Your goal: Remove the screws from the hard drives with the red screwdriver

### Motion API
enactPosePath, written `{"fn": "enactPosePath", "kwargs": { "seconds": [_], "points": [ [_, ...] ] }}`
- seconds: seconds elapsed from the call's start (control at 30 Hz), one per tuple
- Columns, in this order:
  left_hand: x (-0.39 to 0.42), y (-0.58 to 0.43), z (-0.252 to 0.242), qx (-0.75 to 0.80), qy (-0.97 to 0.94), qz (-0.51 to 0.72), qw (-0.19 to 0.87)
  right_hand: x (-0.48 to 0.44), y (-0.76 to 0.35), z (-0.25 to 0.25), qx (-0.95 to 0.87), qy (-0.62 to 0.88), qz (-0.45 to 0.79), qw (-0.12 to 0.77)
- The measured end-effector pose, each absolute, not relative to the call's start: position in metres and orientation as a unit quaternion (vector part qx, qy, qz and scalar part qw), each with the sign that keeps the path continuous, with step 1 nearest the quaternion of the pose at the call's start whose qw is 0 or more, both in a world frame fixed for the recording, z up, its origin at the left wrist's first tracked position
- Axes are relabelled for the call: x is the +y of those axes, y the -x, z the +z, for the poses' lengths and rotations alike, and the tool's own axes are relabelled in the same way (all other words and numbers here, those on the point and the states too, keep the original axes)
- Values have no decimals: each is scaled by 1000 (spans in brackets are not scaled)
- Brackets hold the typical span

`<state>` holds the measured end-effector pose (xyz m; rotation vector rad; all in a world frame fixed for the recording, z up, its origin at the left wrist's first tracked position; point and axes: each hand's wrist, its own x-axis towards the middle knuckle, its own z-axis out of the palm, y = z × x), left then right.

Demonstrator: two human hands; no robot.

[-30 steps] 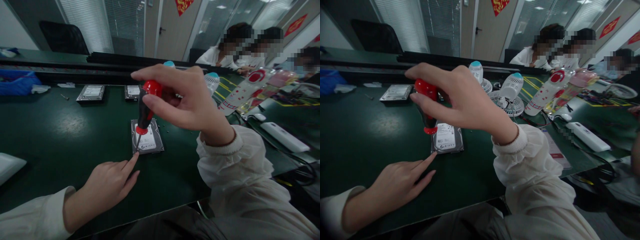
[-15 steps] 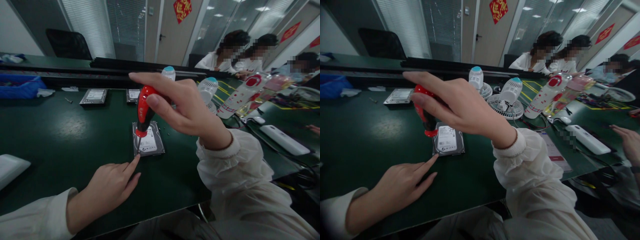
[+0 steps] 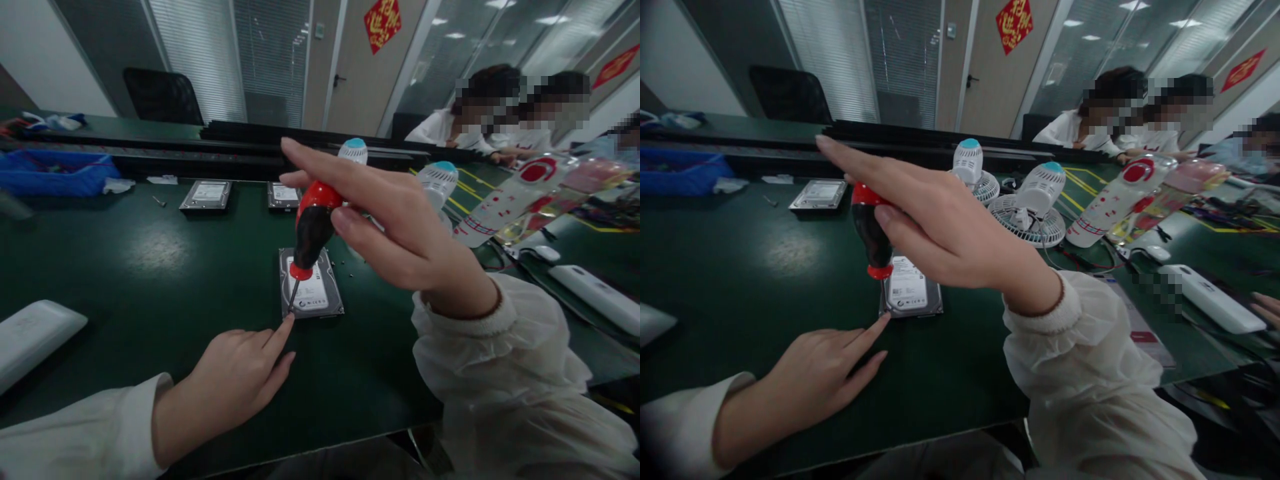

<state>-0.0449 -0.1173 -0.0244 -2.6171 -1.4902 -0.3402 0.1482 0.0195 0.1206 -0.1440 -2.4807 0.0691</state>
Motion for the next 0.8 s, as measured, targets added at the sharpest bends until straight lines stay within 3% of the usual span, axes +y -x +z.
{"fn": "enactPosePath", "kwargs": {
  "seconds": [0.53, 0.8],
  "points": [
    [-117, 44, -23, -496, 861, -100, 50, 17, -146, 118, -908, 85, 3, 410],
    [-116, 44, -23, -496, 861, -104, 46, 13, -148, 120, -930, 83, 7, 359]
  ]
}}
